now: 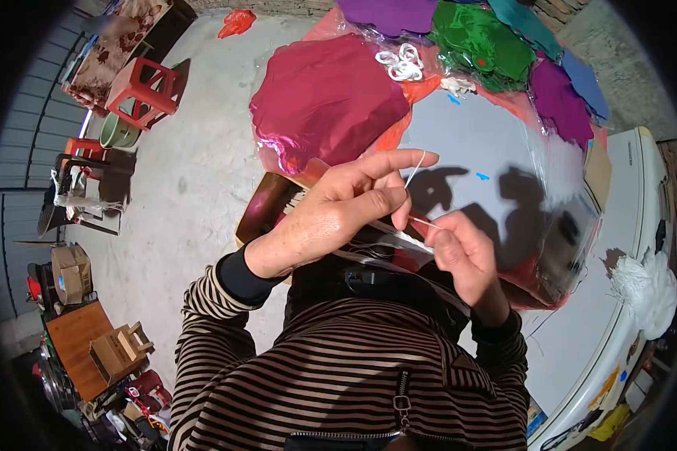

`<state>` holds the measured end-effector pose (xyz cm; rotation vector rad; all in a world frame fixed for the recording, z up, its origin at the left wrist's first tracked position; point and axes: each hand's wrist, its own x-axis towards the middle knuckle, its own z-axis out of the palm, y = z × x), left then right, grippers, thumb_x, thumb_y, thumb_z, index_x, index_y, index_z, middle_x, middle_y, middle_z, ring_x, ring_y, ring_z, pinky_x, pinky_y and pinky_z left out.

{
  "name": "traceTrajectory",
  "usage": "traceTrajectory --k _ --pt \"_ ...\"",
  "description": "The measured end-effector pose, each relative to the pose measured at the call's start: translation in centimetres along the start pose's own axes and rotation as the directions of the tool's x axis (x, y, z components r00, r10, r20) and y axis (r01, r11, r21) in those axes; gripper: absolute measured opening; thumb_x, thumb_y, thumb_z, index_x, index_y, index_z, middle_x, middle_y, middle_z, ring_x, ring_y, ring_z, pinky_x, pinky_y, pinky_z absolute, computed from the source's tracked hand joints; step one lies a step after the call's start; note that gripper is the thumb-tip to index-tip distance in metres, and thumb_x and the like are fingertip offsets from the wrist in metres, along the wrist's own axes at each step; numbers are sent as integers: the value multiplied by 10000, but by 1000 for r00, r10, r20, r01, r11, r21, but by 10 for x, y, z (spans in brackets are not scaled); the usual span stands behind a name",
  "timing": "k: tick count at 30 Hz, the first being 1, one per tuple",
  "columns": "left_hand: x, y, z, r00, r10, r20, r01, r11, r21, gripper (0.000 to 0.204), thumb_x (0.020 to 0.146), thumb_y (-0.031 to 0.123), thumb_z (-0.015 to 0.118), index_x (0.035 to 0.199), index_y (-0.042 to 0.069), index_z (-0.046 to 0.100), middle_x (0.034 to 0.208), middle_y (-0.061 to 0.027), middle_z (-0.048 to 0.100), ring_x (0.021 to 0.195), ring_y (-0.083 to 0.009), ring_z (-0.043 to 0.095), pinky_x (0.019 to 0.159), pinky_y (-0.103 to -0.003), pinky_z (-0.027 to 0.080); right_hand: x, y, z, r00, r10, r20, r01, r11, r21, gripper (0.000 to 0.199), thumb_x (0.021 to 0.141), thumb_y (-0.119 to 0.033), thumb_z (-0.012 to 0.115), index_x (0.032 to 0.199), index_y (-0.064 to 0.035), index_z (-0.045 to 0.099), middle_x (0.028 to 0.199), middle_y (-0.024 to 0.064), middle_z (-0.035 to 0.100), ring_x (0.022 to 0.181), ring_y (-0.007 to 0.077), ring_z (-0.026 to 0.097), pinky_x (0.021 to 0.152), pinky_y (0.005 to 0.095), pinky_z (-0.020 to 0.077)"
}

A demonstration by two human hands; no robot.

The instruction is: Assembling small white plastic components by threading and tying white string through them.

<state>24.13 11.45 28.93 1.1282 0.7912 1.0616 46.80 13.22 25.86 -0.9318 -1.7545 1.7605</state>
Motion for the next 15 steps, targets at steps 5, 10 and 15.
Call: traceTrajectory --k 5,10,15 --pt "10 -1 5 981 -166 96 155 981 117 371 970 64 477 1334 -2 503 829 -19 596 762 -77 541 729 -204 438 6 -27 -24 991 -114 -70 101 981 -166 224 1001 -199 483 902 -4 532 697 -8 482 583 41 384 554 198 334" --pt "11 -9 8 950 -207 232 200 978 57 300 966 35 505 1253 -2 588 933 -36 651 849 -90 595 756 -220 462 27 -11 -26 931 -226 -287 186 970 -160 154 959 -123 509 885 6 549 691 12 511 602 74 450 576 230 389" --pt "15 -19 10 999 -30 42 27 997 75 266 970 71 527 1212 24 626 907 -48 676 827 -81 613 735 -229 492 15 23 14 972 -225 -67 209 959 -190 86 924 -56 540 922 19 583 719 23 570 593 130 517 594 273 460"
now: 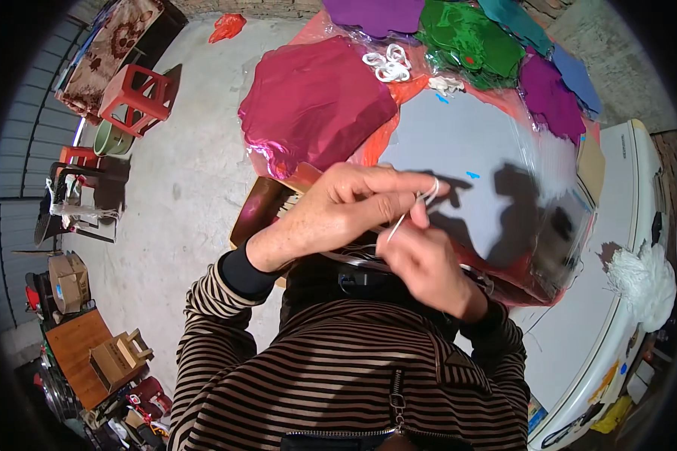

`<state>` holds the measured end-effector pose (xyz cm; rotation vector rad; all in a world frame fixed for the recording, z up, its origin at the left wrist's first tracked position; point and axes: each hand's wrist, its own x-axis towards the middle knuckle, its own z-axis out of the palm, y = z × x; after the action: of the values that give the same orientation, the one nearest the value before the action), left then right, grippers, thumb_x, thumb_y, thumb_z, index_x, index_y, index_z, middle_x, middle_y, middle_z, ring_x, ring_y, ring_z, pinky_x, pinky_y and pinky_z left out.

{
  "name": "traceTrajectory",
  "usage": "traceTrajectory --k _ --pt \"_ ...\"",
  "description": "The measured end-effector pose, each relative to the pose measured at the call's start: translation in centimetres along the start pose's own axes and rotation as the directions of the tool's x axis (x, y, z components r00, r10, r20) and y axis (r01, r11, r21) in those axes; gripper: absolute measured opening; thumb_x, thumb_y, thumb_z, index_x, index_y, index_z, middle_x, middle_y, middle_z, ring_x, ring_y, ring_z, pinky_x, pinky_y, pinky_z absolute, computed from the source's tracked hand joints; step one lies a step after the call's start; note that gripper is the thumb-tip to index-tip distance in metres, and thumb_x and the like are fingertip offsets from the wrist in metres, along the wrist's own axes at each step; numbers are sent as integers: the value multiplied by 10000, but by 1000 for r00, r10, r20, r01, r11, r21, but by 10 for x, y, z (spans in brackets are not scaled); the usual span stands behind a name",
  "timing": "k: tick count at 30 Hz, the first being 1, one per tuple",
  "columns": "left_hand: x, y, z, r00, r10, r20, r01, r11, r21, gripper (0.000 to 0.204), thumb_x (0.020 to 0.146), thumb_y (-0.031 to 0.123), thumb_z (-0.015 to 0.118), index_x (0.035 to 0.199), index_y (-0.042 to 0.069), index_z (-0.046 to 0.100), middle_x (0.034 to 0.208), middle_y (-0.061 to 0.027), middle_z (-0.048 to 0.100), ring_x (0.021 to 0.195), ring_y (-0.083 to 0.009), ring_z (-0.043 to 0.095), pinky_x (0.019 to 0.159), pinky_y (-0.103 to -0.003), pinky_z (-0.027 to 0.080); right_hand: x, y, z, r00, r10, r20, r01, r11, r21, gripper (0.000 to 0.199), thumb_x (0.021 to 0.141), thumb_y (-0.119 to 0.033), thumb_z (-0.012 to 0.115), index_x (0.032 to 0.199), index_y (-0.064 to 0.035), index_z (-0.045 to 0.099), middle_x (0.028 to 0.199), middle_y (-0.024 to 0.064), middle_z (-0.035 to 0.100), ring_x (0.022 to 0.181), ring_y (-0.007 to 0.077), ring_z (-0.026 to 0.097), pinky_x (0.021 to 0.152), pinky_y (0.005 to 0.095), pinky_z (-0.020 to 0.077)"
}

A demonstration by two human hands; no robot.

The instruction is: Assembling small white plastic components by threading and tying white string through them.

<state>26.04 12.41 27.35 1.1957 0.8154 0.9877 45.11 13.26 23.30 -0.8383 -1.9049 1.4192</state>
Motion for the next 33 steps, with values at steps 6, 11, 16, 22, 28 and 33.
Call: traceTrajectory --k 6,11,16,22,28,33 --pt "-1 5 -7 993 111 47 -117 982 149 240 951 35 545 1159 31 665 864 -58 688 798 -84 631 698 -226 506 15 -31 -39 911 157 -382 -195 979 -63 77 905 -69 580 899 3 607 699 53 601 621 116 565 559 280 466" --pt "-19 -20 -15 979 187 -87 -161 957 241 208 914 23 595 1097 26 694 832 -69 694 781 -98 646 671 -233 513 7 -8 26 997 -38 -68 41 998 40 56 872 -40 576 841 -3 605 686 26 589 607 95 535 533 268 433" --pt "-20 -46 -32 953 302 -9 -278 889 363 190 869 21 645 1048 19 708 835 -86 703 771 -112 657 656 -237 516 14 -15 12 929 59 -365 50 958 281 97 844 -22 547 768 -1 603 674 22 568 600 89 517 553 252 424" --pt "-12 -54 -49 861 509 14 -433 718 545 183 819 28 688 999 18 722 775 -70 704 695 -122 633 637 -249 499 7 -12 26 996 -86 12 86 996 3 142 861 -110 559 815 23 575 719 52 561 650 119 513 604 271 426" --pt "-14 -58 -44 848 528 48 -485 736 472 165 812 22 686 972 3 722 793 -85 717 687 -128 662 598 -241 518 35 17 25 981 121 -150 -94 981 172 181 883 -150 547 857 26 579 732 43 565 694 132 515 643 270 421" --pt "-12 -73 -53 905 417 -86 -348 841 415 175 825 38 689 994 21 730 794 -55 723 719 -97 622 617 -239 486 36 14 20 954 -297 32 288 944 161 106 888 -33 546 964 30 585 794 75 609 681 138 590 645 276 496"
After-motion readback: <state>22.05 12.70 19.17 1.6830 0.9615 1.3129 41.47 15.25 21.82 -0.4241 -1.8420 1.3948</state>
